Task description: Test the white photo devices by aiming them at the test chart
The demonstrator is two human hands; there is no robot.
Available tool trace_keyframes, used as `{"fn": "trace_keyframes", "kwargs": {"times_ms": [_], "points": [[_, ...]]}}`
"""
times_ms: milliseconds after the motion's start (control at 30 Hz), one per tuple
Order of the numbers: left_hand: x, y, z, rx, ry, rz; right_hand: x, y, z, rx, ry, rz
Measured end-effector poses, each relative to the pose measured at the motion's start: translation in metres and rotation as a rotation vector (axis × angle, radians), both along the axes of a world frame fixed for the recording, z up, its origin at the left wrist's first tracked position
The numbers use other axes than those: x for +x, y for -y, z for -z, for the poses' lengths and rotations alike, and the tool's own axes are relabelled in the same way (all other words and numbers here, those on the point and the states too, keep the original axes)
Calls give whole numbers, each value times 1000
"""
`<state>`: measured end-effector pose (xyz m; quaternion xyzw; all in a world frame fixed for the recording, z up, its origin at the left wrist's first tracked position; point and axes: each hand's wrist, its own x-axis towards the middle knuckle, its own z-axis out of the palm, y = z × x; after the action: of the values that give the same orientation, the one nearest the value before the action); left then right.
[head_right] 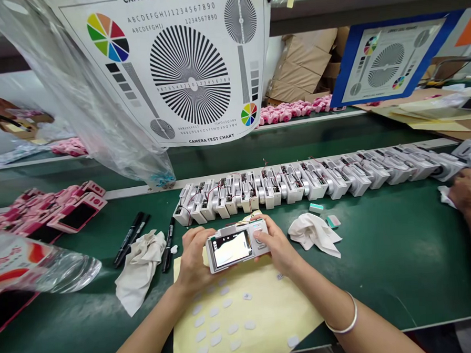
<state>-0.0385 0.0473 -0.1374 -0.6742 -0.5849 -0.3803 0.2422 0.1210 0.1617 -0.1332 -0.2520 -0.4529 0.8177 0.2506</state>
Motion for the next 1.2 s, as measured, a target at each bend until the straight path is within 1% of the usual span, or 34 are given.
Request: {"fn": "trace_keyframes", "kwargs": {"times_ms": [300, 767, 1067, 1200], "points": [[0, 0, 4, -15, -4, 11, 0, 0, 0, 23, 18, 14], [-1, 0, 4, -21, -8, -3, 1, 1, 0, 15, 24, 14], [-2, 0, 2, -7, -9, -18, 1, 0, -2, -36, -49, -8], [-2, 0, 2, -14, -4, -25, 2, -1, -2, -9, -28, -1]]}}
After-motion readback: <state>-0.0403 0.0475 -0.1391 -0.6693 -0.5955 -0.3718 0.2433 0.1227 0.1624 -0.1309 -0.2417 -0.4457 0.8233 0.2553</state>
